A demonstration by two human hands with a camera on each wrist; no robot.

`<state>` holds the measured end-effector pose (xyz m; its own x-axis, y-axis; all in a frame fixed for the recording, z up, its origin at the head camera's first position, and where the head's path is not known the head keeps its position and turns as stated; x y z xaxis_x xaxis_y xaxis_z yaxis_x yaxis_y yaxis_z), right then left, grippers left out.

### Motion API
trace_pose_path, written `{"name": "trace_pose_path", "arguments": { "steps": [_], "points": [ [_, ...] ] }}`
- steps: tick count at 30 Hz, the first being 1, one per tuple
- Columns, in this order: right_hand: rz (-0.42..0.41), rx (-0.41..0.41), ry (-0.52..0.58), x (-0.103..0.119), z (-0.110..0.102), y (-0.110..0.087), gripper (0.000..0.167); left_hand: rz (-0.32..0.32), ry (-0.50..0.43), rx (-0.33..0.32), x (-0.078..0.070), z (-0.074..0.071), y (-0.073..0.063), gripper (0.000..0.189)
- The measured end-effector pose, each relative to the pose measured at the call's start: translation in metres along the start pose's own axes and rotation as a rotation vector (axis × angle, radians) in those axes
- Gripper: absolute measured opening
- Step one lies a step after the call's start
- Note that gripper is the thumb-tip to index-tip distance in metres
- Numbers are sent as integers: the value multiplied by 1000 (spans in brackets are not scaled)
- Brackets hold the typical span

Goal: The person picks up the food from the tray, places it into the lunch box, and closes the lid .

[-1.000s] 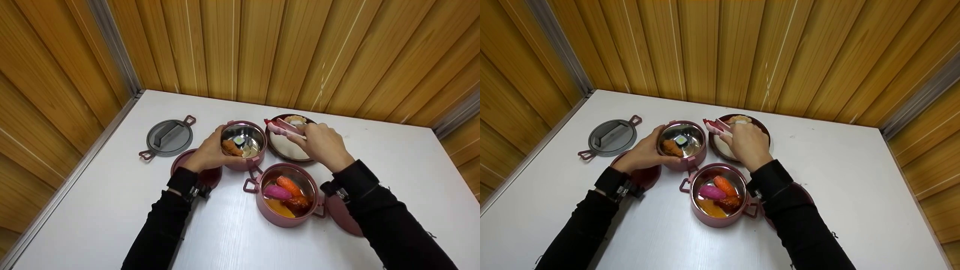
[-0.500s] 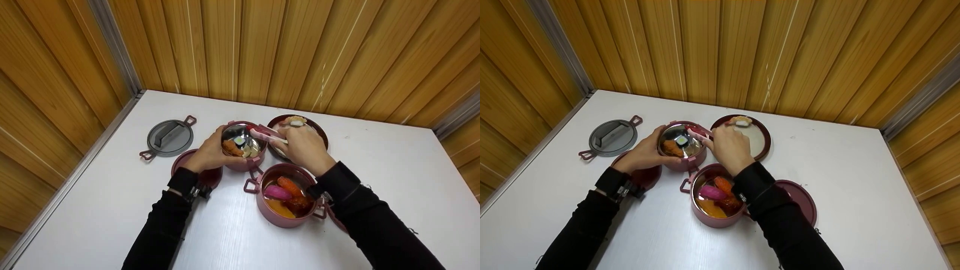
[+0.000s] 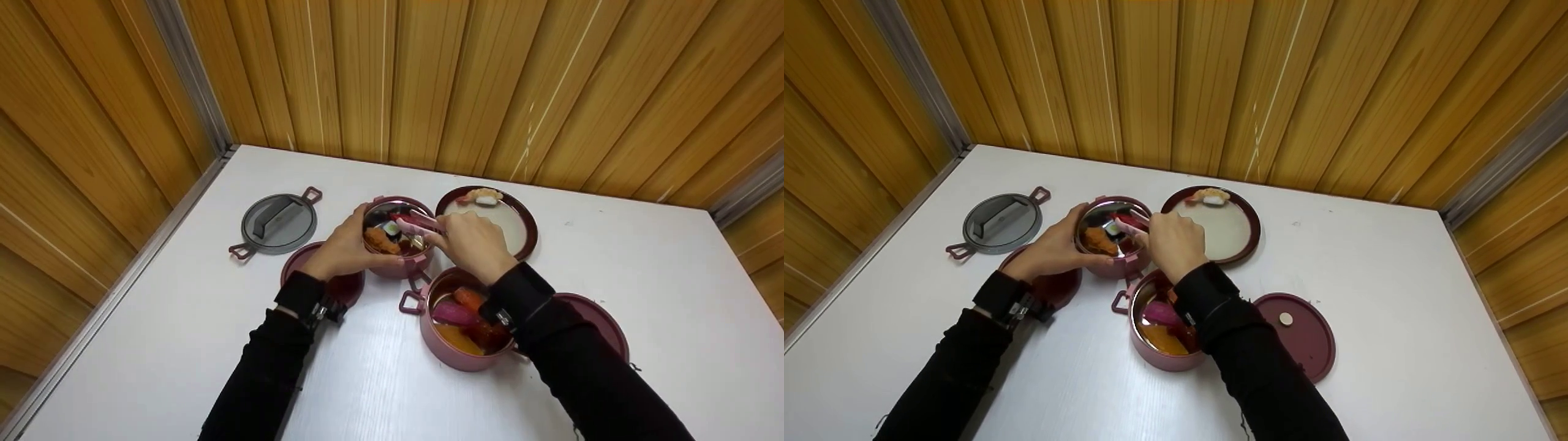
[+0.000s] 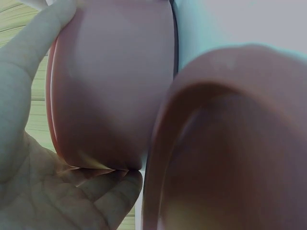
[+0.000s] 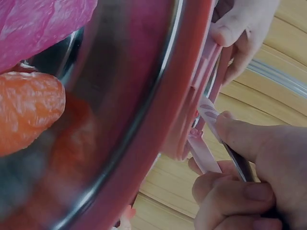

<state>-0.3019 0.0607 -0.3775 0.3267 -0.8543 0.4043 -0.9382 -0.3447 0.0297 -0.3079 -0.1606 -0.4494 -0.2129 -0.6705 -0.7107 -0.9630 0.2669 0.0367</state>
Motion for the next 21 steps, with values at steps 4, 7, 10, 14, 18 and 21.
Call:
{"name": "trace_pose_path", "arguments": {
  "steps": [4, 7, 10, 14, 18, 21],
  "points": [
    [14, -2, -8, -1, 3, 2, 35, 0, 1, -4, -1, 0, -1, 123],
    [22, -9, -14, 0, 4, 2, 34, -2, -2, -5, -1, -1, -1, 123],
    [26, -22, -19, 1, 5, 2, 34, -1, -7, -7, -1, -1, -1, 124],
    [19, -44, -18, 3, 6, 2, 35, 4, 5, -8, -1, -1, 0, 121],
    [13, -58, -31, 5, 7, 2, 36, 4, 24, -7, -1, 0, 1, 118],
    [12, -58, -45, 6, 9, 2, 37, -6, 22, -3, -1, 0, 1, 119]
  ]
}}
Point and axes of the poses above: each hand's wrist, its own y-axis towards the middle knuckle, its own z-axis out of the palm, x = y × z, the point moved 5 cm from there along y, towards the middle knuckle, and after that the axes turned 10 degrees about y, right-handed, at the moved point
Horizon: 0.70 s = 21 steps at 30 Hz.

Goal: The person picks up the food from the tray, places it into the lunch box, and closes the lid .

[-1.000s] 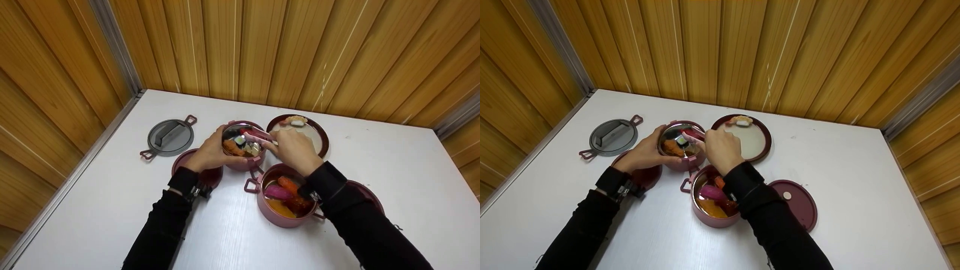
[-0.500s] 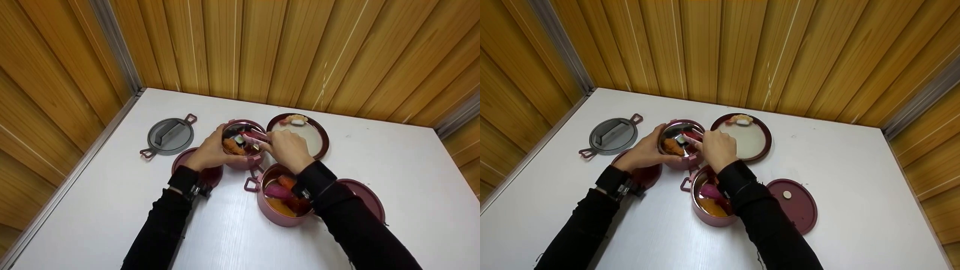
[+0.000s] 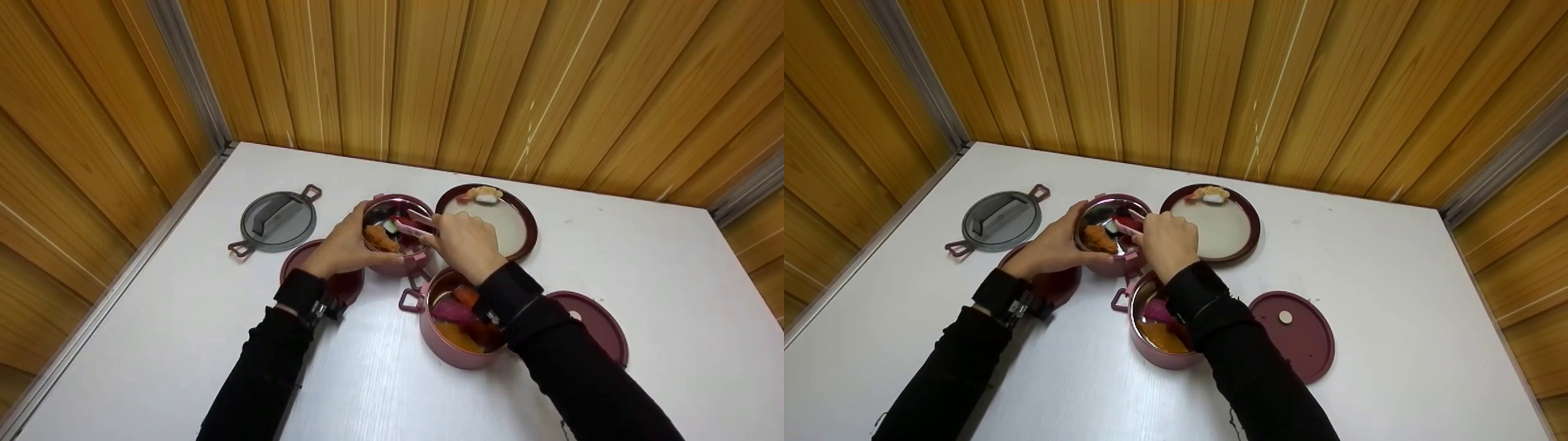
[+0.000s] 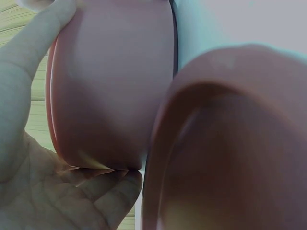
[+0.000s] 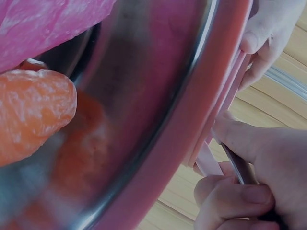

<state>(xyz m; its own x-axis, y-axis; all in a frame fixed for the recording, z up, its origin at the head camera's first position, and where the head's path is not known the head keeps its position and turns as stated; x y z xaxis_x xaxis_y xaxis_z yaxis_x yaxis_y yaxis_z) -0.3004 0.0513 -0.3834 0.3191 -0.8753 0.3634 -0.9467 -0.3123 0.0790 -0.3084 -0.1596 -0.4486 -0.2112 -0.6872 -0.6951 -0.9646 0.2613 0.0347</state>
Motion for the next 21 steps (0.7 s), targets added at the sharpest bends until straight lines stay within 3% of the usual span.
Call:
{"name": "trace_pose_path", "arguments": {
  "steps": [8, 21],
  "points": [
    [8, 20, -5, -1, 2, 1, 32, 3, -4, -1, 0, 0, 1, 117],
    [-22, 47, 32, -4, -5, 0, 39, 20, 5, -10, -1, 0, 0, 118]
  ]
}}
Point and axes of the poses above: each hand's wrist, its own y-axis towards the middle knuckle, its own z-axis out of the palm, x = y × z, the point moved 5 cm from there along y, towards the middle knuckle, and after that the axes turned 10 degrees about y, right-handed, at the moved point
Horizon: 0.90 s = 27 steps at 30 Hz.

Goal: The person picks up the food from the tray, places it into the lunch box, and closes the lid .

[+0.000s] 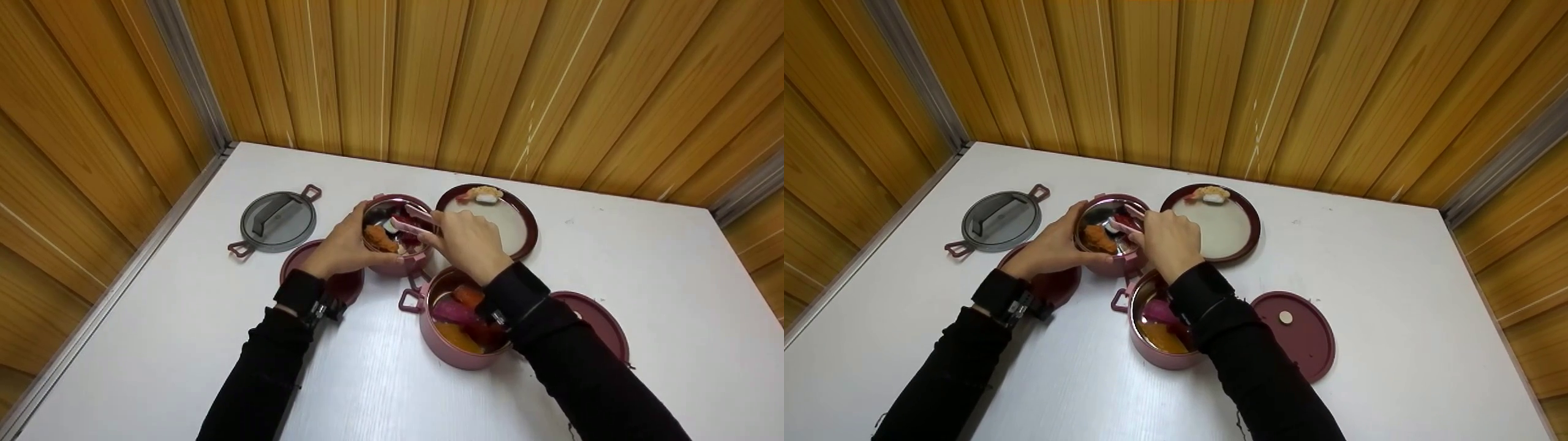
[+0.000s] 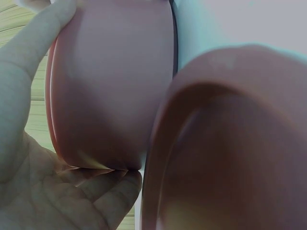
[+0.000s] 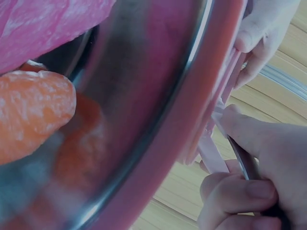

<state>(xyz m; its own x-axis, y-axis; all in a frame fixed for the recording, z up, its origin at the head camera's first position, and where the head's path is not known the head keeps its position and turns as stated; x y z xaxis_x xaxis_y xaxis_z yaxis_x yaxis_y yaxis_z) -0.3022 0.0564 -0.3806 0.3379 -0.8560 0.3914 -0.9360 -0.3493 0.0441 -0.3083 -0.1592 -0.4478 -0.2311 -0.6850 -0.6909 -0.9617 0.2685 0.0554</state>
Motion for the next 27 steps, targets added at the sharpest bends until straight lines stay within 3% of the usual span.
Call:
{"name": "trace_pose_path", "arguments": {
  "steps": [7, 13, 27],
  "points": [
    [-7, -8, 14, -9, -10, 2, 46, -10, -2, 14, 1, 0, 0, 118],
    [-43, -89, 6, -24, -21, 3, 45, -20, 1, 8, 1, 0, 0, 119],
    [82, -115, 93, -77, -39, 6, 58, -41, 5, 15, 1, 1, -1, 123]
  ]
}}
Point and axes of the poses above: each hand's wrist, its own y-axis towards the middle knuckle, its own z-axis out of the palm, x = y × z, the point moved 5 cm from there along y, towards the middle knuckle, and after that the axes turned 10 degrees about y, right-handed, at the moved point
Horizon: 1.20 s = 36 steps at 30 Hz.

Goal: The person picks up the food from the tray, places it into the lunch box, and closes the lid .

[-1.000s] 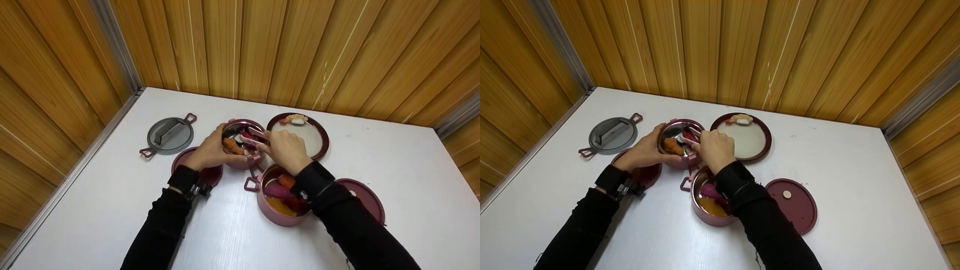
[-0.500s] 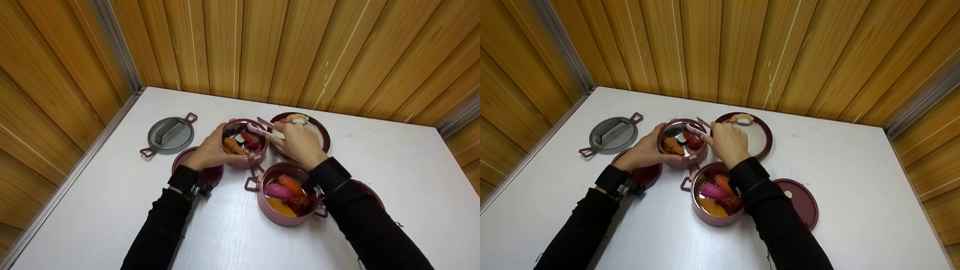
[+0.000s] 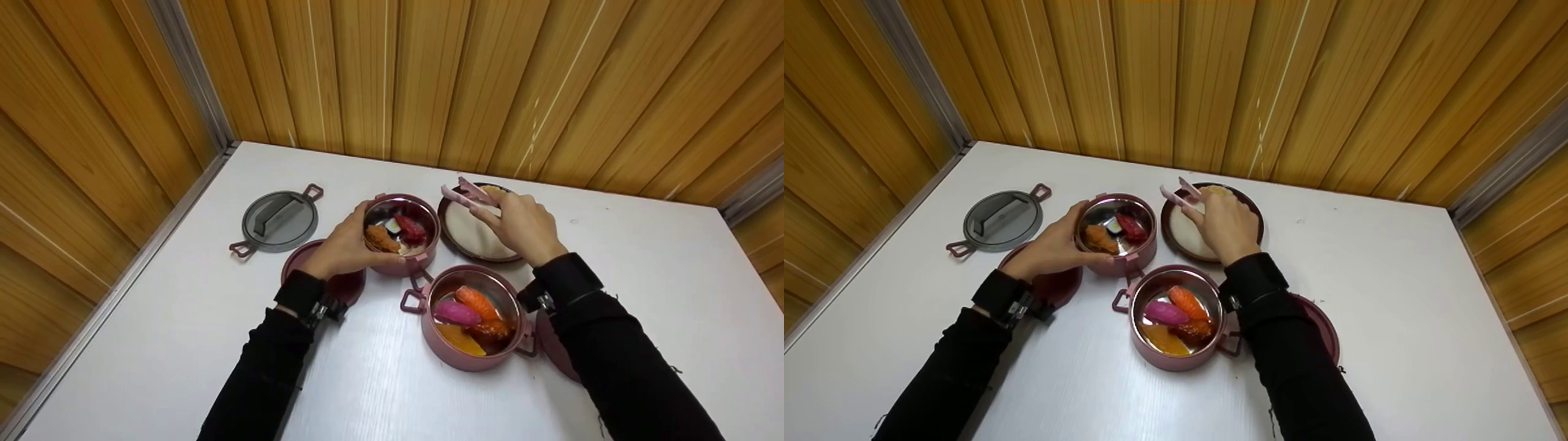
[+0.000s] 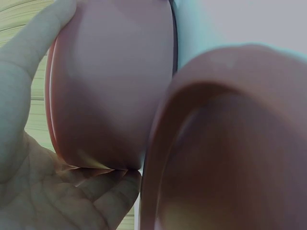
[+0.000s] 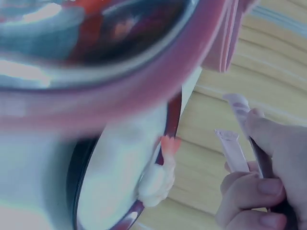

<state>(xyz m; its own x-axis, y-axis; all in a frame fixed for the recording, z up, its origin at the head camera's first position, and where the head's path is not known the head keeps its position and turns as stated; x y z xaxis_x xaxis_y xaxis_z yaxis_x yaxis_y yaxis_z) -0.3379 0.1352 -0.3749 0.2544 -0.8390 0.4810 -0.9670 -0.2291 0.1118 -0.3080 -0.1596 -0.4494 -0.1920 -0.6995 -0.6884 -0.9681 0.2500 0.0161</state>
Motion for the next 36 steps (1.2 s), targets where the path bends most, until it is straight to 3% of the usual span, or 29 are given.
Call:
{"name": "trace_pose_path", "arguments": {
  "steps": [7, 16, 36],
  "points": [
    [71, 23, -5, -25, -12, 7, 66, 4, 6, -5, 0, -3, 0, 124],
    [86, -7, 3, -49, -18, 14, 45, 11, 5, -12, -1, -5, 2, 121],
    [136, 20, 2, -66, -14, 15, 48, 2, 7, -12, 2, 0, 0, 128]
  ]
}}
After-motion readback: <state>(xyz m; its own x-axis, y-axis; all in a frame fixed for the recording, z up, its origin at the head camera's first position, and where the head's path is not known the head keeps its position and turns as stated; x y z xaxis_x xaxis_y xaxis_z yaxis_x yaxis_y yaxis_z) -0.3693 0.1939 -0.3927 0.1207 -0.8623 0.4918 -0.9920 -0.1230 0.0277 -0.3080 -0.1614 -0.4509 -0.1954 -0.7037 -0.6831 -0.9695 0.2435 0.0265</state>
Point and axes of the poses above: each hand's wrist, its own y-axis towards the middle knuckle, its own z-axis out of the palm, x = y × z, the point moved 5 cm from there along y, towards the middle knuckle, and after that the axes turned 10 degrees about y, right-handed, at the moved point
